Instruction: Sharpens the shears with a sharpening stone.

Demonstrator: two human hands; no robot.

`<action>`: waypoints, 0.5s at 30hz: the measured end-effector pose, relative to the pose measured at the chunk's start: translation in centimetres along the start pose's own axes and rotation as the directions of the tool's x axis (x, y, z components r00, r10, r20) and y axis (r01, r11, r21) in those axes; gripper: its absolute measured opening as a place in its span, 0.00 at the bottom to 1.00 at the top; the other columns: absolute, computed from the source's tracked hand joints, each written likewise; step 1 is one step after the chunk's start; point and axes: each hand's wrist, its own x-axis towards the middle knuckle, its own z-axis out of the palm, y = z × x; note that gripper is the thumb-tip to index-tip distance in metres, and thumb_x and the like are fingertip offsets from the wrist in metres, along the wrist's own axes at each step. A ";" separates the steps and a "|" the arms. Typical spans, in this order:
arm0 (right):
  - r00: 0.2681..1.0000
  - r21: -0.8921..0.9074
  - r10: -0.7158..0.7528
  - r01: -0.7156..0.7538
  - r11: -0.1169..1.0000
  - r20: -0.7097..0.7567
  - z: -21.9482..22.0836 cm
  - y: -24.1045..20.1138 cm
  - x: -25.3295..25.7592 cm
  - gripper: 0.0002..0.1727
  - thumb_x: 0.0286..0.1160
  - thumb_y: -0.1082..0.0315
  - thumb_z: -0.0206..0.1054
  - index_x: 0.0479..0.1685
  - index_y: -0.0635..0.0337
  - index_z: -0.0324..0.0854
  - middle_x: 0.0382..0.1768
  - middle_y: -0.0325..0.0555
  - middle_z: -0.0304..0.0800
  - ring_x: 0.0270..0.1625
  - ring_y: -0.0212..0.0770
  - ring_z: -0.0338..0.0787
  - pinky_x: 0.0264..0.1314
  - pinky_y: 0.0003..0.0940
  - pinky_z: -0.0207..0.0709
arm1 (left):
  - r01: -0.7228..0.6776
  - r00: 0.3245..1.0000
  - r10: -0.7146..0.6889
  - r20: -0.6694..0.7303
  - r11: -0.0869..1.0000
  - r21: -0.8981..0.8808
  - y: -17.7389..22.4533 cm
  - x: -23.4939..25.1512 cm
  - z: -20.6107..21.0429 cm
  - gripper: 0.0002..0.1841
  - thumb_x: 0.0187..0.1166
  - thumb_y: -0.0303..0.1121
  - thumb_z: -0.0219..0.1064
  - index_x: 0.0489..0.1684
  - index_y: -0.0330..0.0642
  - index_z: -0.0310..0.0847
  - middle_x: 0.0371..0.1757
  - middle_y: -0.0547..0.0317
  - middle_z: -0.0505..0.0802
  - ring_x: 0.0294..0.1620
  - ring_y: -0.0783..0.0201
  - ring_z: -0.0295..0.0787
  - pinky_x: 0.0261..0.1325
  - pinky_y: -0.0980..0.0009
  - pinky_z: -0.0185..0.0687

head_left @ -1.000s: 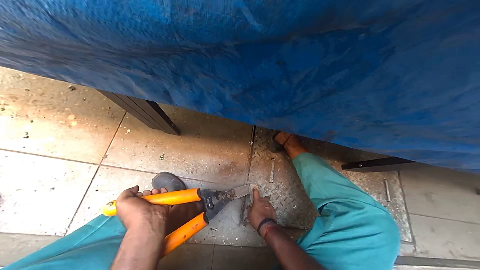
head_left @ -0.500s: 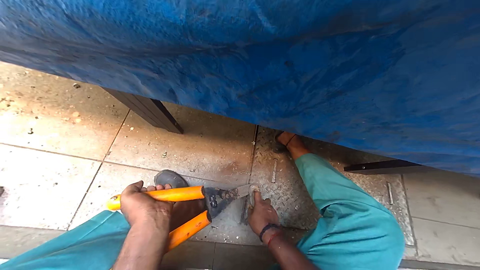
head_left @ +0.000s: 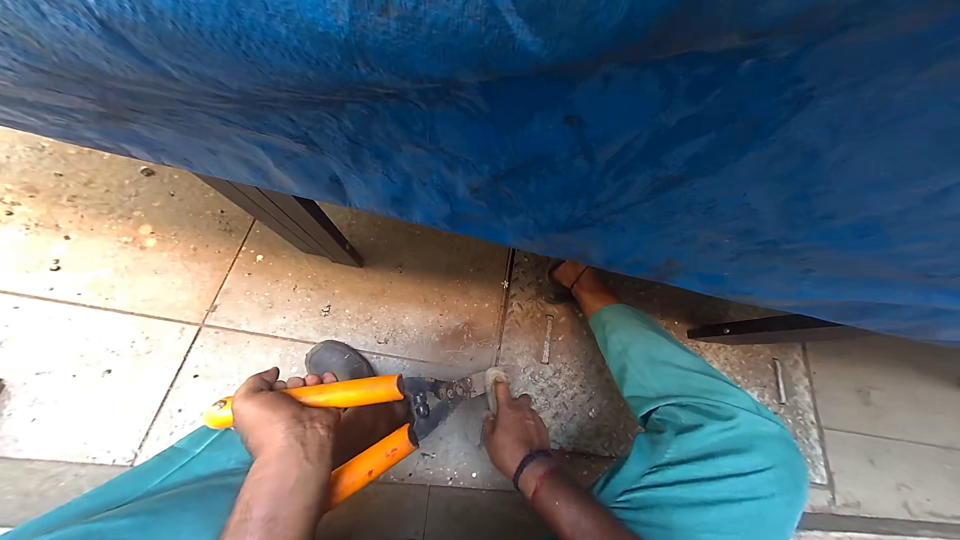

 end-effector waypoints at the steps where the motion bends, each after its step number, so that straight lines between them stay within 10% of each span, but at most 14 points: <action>1: 1.000 -0.013 -0.027 0.027 1.000 0.002 0.0 -0.2 -0.9 0.39 0.83 0.46 0.57 0.95 0.35 0.51 0.70 0.65 0.79 0.59 0.60 0.91 0.58 0.55 0.86 | 0.000 1.000 0.000 0.003 1.000 0.005 -0.1 0.0 -0.1 0.09 0.82 0.36 0.55 0.30 0.55 0.61 0.19 0.67 0.67 0.18 0.66 0.70 0.31 0.64 0.80; 10: 0.994 -0.047 0.100 -0.098 0.994 0.042 -0.9 4.4 6.8 0.39 0.77 0.54 0.64 0.91 0.39 0.59 0.73 0.63 0.80 0.71 0.62 0.85 0.66 0.62 0.81 | -0.005 1.000 0.005 0.021 1.000 0.001 -0.1 -0.1 0.1 0.09 0.82 0.36 0.55 0.31 0.55 0.60 0.19 0.67 0.67 0.19 0.67 0.69 0.31 0.63 0.80; 15: 0.975 0.237 0.223 -0.213 0.948 -0.014 -2.6 6.9 6.6 0.39 0.83 0.47 0.59 0.93 0.43 0.53 0.67 0.57 0.87 0.71 0.57 0.87 0.71 0.58 0.79 | -0.011 0.999 0.012 0.051 1.000 -0.018 0.2 -0.7 0.2 0.10 0.82 0.38 0.55 0.30 0.55 0.60 0.17 0.67 0.67 0.16 0.66 0.69 0.29 0.62 0.80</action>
